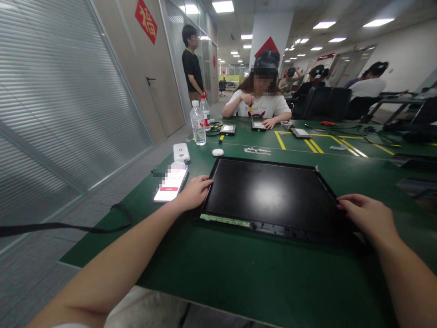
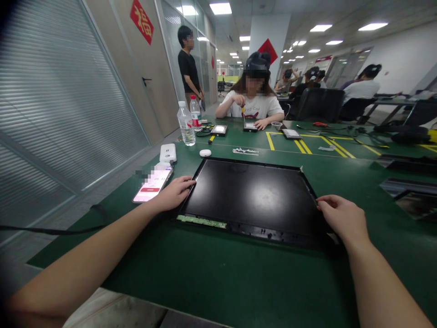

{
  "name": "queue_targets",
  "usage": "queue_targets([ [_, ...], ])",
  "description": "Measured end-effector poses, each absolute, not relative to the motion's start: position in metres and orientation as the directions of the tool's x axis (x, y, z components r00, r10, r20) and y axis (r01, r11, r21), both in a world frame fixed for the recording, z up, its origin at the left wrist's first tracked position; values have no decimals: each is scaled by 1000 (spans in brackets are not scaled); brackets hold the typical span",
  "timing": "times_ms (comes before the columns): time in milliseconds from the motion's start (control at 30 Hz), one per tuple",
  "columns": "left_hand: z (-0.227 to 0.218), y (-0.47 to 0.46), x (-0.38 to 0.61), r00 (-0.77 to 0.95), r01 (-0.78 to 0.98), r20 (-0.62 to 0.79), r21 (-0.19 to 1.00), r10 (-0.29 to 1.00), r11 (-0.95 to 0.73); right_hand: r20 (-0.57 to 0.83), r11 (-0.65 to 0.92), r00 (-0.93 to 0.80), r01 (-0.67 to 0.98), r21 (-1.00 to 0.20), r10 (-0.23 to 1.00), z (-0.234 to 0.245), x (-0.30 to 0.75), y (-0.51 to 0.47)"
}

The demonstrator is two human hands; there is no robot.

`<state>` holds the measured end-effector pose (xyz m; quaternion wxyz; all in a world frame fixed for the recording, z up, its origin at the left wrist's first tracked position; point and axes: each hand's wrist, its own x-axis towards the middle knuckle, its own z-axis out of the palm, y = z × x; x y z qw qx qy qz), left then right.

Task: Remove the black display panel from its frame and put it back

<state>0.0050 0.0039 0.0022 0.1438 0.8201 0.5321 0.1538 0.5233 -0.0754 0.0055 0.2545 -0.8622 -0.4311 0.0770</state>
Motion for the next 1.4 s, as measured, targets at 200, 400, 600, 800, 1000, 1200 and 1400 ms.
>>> queue_targets([
  [200, -1, 2, 7, 295, 863, 151, 381, 944, -331, 101, -507, 634, 694, -511, 767, 2, 536, -77],
  [400, -4, 4, 4, 284, 900, 108, 312, 953, -304, 55, -568, 626, 739, -363, 778, -15, 557, -68],
  [600, -4, 8, 2, 306, 887, 114, 325, 945, -327, 5, -543, 580, 765, -346, 815, -17, 558, -65],
  [800, 9, 2, 8, 224, 778, 153, 567, 962, -272, -8, -556, 591, 753, -352, 806, -18, 558, -65],
  [1000, 32, -16, 23, -63, 224, -133, 964, 989, 144, 85, -512, 576, 777, -367, 813, -27, 564, -63],
  [1200, 40, -23, 36, -61, -155, -380, 917, 923, 367, 110, -504, 581, 773, -384, 807, -24, 558, -65],
  [1400, 37, -20, 38, -65, -210, -406, 899, 912, 385, 85, -523, 585, 773, -358, 807, -22, 555, -65],
])
